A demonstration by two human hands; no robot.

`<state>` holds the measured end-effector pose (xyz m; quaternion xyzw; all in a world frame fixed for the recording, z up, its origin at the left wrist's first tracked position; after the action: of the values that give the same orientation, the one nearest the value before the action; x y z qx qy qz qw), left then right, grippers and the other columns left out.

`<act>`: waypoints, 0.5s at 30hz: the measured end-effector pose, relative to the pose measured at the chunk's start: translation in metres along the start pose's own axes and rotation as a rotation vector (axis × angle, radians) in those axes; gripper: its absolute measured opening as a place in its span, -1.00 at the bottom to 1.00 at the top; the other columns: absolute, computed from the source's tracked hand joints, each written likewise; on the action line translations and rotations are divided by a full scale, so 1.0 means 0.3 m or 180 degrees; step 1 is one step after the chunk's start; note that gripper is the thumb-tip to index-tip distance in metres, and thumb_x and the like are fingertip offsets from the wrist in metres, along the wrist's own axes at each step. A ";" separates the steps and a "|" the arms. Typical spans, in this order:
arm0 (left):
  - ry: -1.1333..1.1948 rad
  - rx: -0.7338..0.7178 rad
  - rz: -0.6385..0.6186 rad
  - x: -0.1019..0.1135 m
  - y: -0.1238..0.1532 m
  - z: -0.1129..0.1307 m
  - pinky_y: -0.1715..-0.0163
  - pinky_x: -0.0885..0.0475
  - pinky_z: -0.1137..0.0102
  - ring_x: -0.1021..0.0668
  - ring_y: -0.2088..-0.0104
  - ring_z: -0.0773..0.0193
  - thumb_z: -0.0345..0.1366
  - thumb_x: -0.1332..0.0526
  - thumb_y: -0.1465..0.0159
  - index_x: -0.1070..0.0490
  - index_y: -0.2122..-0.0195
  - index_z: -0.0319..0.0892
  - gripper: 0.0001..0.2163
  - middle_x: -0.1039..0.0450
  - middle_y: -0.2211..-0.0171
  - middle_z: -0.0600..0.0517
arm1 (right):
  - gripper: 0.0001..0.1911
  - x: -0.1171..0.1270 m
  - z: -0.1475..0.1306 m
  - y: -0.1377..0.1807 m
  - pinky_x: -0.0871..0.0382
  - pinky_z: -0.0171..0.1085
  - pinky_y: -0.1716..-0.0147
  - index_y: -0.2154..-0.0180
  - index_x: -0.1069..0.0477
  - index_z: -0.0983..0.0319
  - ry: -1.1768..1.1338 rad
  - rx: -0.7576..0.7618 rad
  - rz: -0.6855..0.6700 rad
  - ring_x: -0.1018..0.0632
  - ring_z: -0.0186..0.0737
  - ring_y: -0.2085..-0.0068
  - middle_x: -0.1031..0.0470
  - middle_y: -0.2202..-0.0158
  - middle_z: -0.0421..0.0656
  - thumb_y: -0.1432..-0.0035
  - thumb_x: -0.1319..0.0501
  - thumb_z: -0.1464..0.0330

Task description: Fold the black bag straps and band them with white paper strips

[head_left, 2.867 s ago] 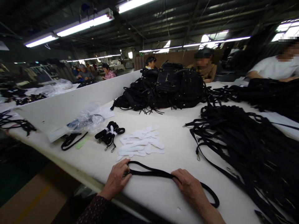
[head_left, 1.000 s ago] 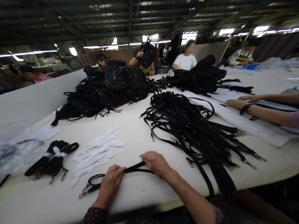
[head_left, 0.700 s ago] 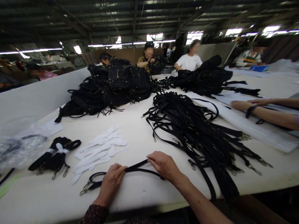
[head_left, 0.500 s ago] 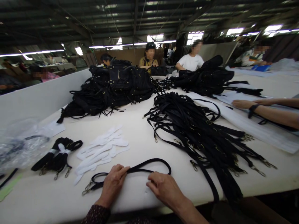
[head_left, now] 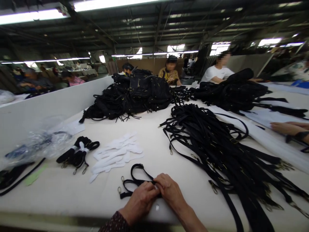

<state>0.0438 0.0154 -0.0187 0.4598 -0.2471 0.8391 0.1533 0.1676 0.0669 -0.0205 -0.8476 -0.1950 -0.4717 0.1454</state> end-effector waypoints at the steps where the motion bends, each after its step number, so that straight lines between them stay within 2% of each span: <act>1: -0.0059 0.0001 -0.0038 0.011 0.012 -0.008 0.23 -0.41 0.29 -0.48 0.22 0.19 -0.40 -0.07 -0.35 -0.44 0.02 -0.04 -0.75 -0.50 0.24 0.00 | -0.73 0.001 0.002 -0.001 -0.42 -0.26 0.09 0.17 -0.51 0.12 0.0002 0.0021 -0.0010 -0.53 -0.19 0.09 -0.56 0.18 -0.17 -0.23 -0.10 0.51; 5: -0.0381 0.0267 0.0048 0.073 0.073 -0.055 0.19 -0.43 0.22 -0.51 0.19 0.16 -0.36 -0.13 -0.33 -0.45 0.07 -0.03 -0.80 -0.53 0.19 -0.01 | -0.69 0.016 0.003 -0.010 -0.42 -0.24 0.10 0.08 -0.48 0.10 0.0070 0.0054 -0.0058 -0.53 -0.16 0.07 -0.56 0.16 -0.17 -0.24 -0.10 0.51; 7: -0.0511 0.0317 0.0210 0.106 0.093 -0.074 0.08 -0.43 0.15 -0.51 0.08 0.11 -0.34 -0.16 -0.32 -0.47 0.11 -0.02 -0.83 -0.52 0.08 -0.04 | -0.67 0.020 0.000 -0.015 -0.42 -0.24 0.15 0.06 -0.48 0.08 0.0179 0.0056 -0.0123 -0.53 -0.15 0.08 -0.56 0.16 -0.17 -0.24 -0.09 0.50; 9: -0.0664 0.0177 0.0287 0.130 0.093 -0.084 -0.08 -0.37 0.03 -0.45 -0.11 0.04 -0.34 -0.17 -0.30 -0.48 0.16 -0.01 -0.85 -0.45 -0.12 -0.05 | -0.67 0.021 -0.003 -0.021 -0.40 -0.26 0.20 0.08 -0.50 0.05 0.0271 0.0112 -0.0215 -0.53 -0.15 0.09 -0.56 0.18 -0.19 -0.25 -0.08 0.49; 12: -0.0732 -0.0184 0.0067 0.148 0.057 -0.091 -0.26 -0.17 -0.09 -0.24 -0.33 -0.05 -0.32 -0.20 -0.26 -0.48 0.23 -0.02 -0.90 -0.23 -0.34 0.03 | -0.66 0.023 -0.007 -0.027 -0.38 -0.29 0.23 0.10 -0.51 0.01 0.0257 0.0392 -0.0388 -0.53 -0.18 0.11 -0.58 0.17 -0.21 -0.28 -0.05 0.47; 13: -0.0685 -0.0282 -0.0068 0.151 0.039 -0.095 -0.29 -0.11 -0.10 -0.20 -0.35 -0.06 -0.31 -0.22 -0.25 -0.48 0.22 -0.02 -0.90 -0.22 -0.34 0.04 | -0.65 0.025 -0.009 -0.029 -0.37 -0.29 0.23 0.10 -0.51 -0.01 0.0225 0.0506 -0.0451 -0.53 -0.20 0.11 -0.58 0.16 -0.22 -0.29 -0.04 0.46; 15: -0.0532 -0.0419 -0.0327 0.157 0.007 -0.106 -0.33 0.00 -0.09 -0.25 -0.33 0.00 -0.28 -0.22 -0.25 -0.46 0.21 -0.01 -0.90 -0.39 -0.22 0.06 | -0.65 0.032 -0.010 -0.032 -0.37 -0.30 0.22 0.10 -0.52 -0.03 0.0159 0.0661 -0.0561 -0.53 -0.21 0.12 -0.58 0.16 -0.24 -0.30 -0.04 0.46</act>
<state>-0.0042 0.0325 0.0061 0.5292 -0.2897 0.7708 0.2049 0.1655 0.0760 -0.0101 -0.7955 -0.3127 -0.4809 0.1952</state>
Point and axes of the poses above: each hand's wrist, its own y-axis away from the middle knuckle, its own x-axis out of the back of the hand, z = x × y, the point moved 5 cm from there along -y, towards the middle knuckle
